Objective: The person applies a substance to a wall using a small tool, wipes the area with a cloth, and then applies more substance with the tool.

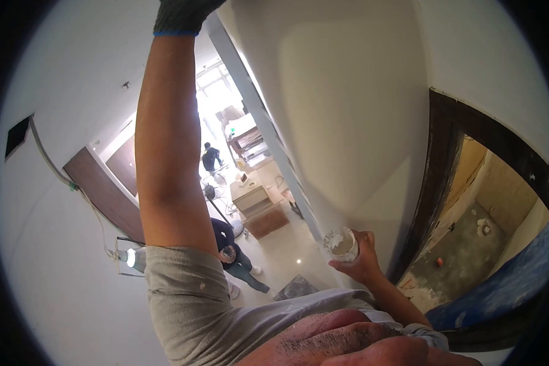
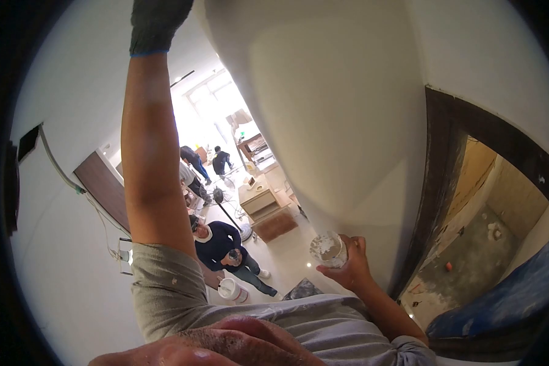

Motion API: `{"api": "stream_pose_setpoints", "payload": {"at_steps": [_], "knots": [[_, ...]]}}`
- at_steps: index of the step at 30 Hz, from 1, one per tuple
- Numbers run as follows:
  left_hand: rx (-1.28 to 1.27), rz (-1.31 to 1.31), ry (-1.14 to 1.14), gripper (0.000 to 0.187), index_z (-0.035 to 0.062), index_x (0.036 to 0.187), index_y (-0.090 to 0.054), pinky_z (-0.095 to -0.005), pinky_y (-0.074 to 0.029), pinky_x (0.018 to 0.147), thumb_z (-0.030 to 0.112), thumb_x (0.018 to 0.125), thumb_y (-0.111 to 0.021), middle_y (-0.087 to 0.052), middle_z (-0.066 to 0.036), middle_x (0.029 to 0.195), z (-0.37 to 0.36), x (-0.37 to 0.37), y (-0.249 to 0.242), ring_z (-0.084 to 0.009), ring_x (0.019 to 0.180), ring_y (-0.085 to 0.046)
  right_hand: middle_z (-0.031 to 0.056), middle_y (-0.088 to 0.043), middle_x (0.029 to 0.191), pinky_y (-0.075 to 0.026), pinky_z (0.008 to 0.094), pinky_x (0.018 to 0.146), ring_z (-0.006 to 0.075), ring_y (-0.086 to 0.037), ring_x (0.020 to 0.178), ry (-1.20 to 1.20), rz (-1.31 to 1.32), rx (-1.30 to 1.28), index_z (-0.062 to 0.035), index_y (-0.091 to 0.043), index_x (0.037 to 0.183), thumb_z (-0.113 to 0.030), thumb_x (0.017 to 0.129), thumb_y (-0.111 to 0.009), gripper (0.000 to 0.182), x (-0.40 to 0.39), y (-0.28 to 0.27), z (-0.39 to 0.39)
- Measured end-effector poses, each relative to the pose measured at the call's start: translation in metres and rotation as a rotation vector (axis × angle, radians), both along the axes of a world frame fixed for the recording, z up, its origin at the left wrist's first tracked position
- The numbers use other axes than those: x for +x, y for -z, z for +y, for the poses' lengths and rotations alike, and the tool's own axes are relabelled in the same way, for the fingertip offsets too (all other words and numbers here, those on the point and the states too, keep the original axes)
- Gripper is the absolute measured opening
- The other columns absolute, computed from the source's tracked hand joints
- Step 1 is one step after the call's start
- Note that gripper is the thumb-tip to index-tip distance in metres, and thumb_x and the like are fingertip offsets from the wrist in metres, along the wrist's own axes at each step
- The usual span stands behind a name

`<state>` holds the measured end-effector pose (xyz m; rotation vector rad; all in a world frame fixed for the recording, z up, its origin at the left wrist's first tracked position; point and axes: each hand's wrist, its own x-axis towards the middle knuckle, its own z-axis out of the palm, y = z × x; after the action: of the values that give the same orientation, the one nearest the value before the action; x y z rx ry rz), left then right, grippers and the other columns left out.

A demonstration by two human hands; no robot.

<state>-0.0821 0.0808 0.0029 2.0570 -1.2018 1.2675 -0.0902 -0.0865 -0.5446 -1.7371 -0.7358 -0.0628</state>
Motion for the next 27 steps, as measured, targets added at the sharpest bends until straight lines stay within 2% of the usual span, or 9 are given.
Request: {"api": "stream_pose_setpoints", "payload": {"at_steps": [1, 4, 5, 9, 16, 19, 22, 25, 27], "knots": [[0.007, 0.006, 0.109, 0.026, 0.0057, 0.121, -0.056, -0.0377, -0.063, 0.082, -0.004, 0.098, -0.054, -0.070, -0.014, 0.097, 0.002, -0.001, -0.001, -0.0204, 0.087, -0.071, 0.0180, -0.048, 0.122, -0.042, 0.0422, 0.106, 0.0341, -0.048, 0.119, 0.004, -0.001, -0.015, -0.0031, -0.052, 0.136, -0.026, 0.057, -0.095, 0.093, 0.000, -0.001, -0.001], [-0.124, -0.095, 0.024, 0.025, 0.0065, 0.122, -0.056, -0.0361, -0.063, 0.080, -0.004, 0.099, -0.055, -0.070, -0.015, 0.097, -0.003, -0.013, 0.006, -0.0205, 0.086, -0.072, 0.0188, -0.047, 0.123, -0.042, 0.0421, 0.106, 0.0346, -0.048, 0.119, 0.004, -0.008, -0.060, -0.0019, -0.052, 0.136, -0.029, 0.058, -0.096, 0.094, 0.001, -0.003, -0.001], [-0.161, -0.036, 0.046, 0.025, 0.0066, 0.121, -0.056, -0.0357, -0.062, 0.081, -0.005, 0.099, -0.054, -0.070, -0.014, 0.097, -0.006, -0.011, 0.007, -0.0199, 0.087, -0.071, 0.0197, -0.045, 0.124, -0.043, 0.0423, 0.106, 0.0351, -0.048, 0.119, -0.006, -0.013, -0.080, -0.0012, -0.051, 0.136, -0.033, 0.058, -0.096, 0.096, 0.002, -0.002, -0.001], [-0.046, -0.009, 0.072, 0.025, 0.0061, 0.121, -0.055, -0.0354, -0.061, 0.084, -0.006, 0.098, -0.053, -0.068, -0.013, 0.100, -0.007, 0.006, 0.009, -0.0194, 0.091, -0.069, 0.0206, -0.044, 0.125, -0.043, 0.0420, 0.106, 0.0353, -0.049, 0.119, -0.038, -0.002, -0.098, 0.0010, -0.050, 0.137, -0.036, 0.059, -0.096, 0.098, 0.005, 0.002, 0.000], [-0.104, 0.000, -0.235, 0.024, 0.0039, 0.118, -0.055, -0.0333, -0.058, 0.088, -0.007, 0.097, -0.049, -0.068, -0.011, 0.100, -0.024, 0.007, 0.014, -0.0171, 0.092, -0.067, 0.0211, -0.043, 0.126, -0.044, 0.0406, 0.105, 0.0360, -0.049, 0.119, -0.054, -0.058, -0.117, 0.0030, -0.049, 0.137, -0.037, 0.059, -0.097, 0.099, 0.010, 0.010, 0.002], [-0.055, -0.006, -0.358, 0.024, 0.0043, 0.118, -0.055, -0.0325, -0.057, 0.088, -0.007, 0.097, -0.049, -0.068, -0.010, 0.099, -0.030, 0.004, 0.014, -0.0168, 0.091, -0.066, 0.0213, -0.043, 0.126, -0.044, 0.0413, 0.104, 0.0363, -0.049, 0.119, -0.047, -0.055, -0.107, 0.0029, -0.049, 0.137, -0.037, 0.059, -0.097, 0.100, 0.011, 0.011, 0.002], [-0.029, -0.022, -0.080, 0.023, 0.0048, 0.117, -0.056, -0.0329, -0.057, 0.088, -0.006, 0.098, -0.050, -0.067, -0.010, 0.098, -0.022, 0.009, 0.013, -0.0170, 0.091, -0.066, 0.0213, -0.044, 0.125, -0.044, 0.0423, 0.104, 0.0366, -0.049, 0.119, -0.046, -0.064, -0.099, 0.0025, -0.049, 0.137, -0.037, 0.059, -0.097, 0.099, 0.012, 0.011, 0.002], [-0.083, -0.025, -0.301, 0.024, 0.0049, 0.117, -0.056, -0.0329, -0.057, 0.088, -0.007, 0.097, -0.050, -0.068, -0.010, 0.099, -0.032, 0.008, 0.012, -0.0171, 0.092, -0.066, 0.0207, -0.047, 0.122, -0.044, 0.0435, 0.104, 0.0364, -0.049, 0.118, -0.043, -0.077, -0.072, 0.0000, -0.051, 0.135, -0.033, 0.058, -0.096, 0.096, 0.012, 0.009, 0.003], [-0.048, -0.049, -0.189, 0.022, 0.0042, 0.118, -0.056, -0.0333, -0.057, 0.087, -0.005, 0.098, -0.051, -0.068, -0.011, 0.100, -0.024, 0.014, 0.011, -0.0172, 0.091, -0.066, 0.0194, -0.051, 0.118, -0.043, 0.0444, 0.103, 0.0358, -0.049, 0.117, -0.032, -0.093, -0.035, -0.0030, -0.054, 0.133, -0.026, 0.056, -0.096, 0.091, 0.011, 0.008, 0.004]]}}
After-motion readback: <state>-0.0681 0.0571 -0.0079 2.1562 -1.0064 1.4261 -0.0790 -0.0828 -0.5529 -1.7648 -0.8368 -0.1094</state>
